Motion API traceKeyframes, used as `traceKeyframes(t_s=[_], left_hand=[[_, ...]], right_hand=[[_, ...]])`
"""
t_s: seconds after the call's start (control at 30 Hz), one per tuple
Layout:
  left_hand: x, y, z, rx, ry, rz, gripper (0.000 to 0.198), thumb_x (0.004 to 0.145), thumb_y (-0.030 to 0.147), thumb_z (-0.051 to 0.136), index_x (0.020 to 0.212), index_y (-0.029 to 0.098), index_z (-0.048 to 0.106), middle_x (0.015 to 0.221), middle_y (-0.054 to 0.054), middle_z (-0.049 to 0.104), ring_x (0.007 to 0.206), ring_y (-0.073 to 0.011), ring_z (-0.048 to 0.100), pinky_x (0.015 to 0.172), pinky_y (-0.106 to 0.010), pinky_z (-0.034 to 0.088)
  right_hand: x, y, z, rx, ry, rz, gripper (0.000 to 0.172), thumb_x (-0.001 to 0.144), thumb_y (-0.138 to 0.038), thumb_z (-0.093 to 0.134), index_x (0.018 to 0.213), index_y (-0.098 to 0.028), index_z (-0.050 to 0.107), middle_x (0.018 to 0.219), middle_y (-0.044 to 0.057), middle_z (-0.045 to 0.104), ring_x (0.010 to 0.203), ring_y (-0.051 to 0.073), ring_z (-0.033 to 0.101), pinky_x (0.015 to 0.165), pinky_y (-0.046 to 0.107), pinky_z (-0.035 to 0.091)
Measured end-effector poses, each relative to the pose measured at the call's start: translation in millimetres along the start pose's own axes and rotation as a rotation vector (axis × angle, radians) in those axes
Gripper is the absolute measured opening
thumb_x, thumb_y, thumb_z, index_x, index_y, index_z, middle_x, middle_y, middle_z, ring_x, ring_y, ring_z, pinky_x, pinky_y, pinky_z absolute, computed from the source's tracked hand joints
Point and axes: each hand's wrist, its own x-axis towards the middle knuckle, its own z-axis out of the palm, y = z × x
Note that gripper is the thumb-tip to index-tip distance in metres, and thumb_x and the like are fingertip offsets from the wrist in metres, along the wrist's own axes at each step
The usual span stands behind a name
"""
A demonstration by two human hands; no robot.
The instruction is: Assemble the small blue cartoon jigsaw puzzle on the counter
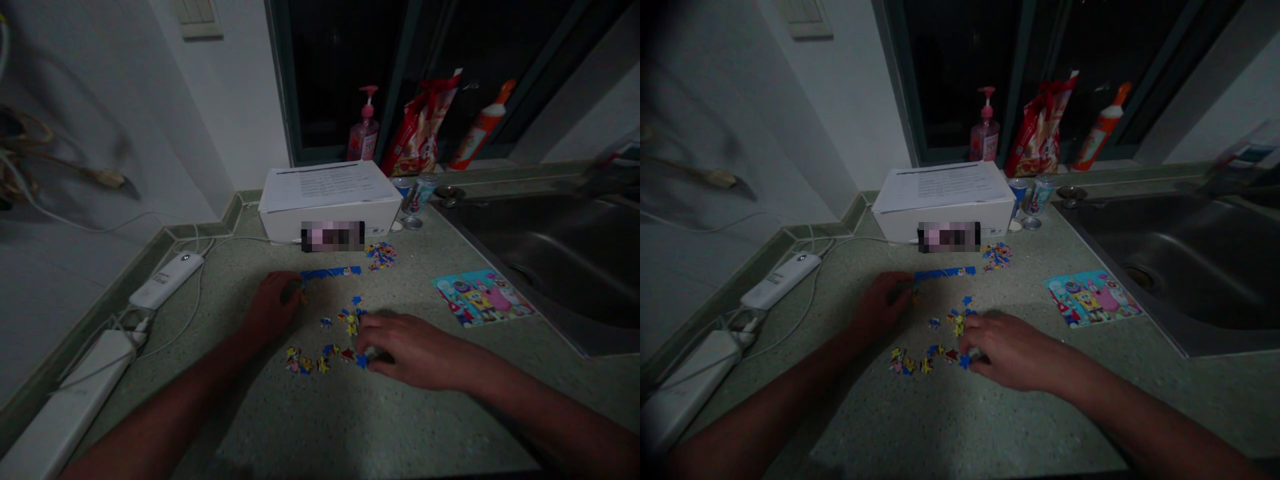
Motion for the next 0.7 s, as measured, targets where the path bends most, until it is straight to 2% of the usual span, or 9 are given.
traceKeyframes(t_s=[0.37,0.57,0.7], left_hand=[[0,-2,1.1,-0.009,0.002,-0.007,0.027,0.094,0.022,0.063,0.118,0.021,0.076,0.117,-0.009,0.078,0.115,-0.0293,0.072,0.108,-0.048,0.056],[0,-1,0.5,-0.008,-0.003,0.009,0.027,0.094,0.023,0.062,0.117,0.022,0.076,0.115,-0.009,0.079,0.113,-0.0297,0.072,0.107,-0.05,0.057],[0,1,-0.4,-0.011,-0.011,0.0,0.028,0.094,0.024,0.061,0.118,0.023,0.075,0.117,-0.009,0.079,0.114,-0.0296,0.072,0.107,-0.049,0.056]], right_hand=[[5,3,5,0.05,0.039,-0.018,0.021,0.084,-0.008,0.075,0.101,-0.022,0.076,0.106,0.006,0.077,0.098,0.024,0.072,0.088,0.038,0.052],[7,8,8,0.183,0.057,-0.053,0.023,0.08,-0.001,0.07,0.091,-0.021,0.075,0.085,0.0,0.074,0.076,0.014,0.064,0.073,0.029,0.046],[10,19,6,0.292,0.087,-0.026,0.021,0.08,-0.002,0.069,0.091,-0.021,0.073,0.078,-0.003,0.069,0.065,0.011,0.058,0.063,0.026,0.042]])
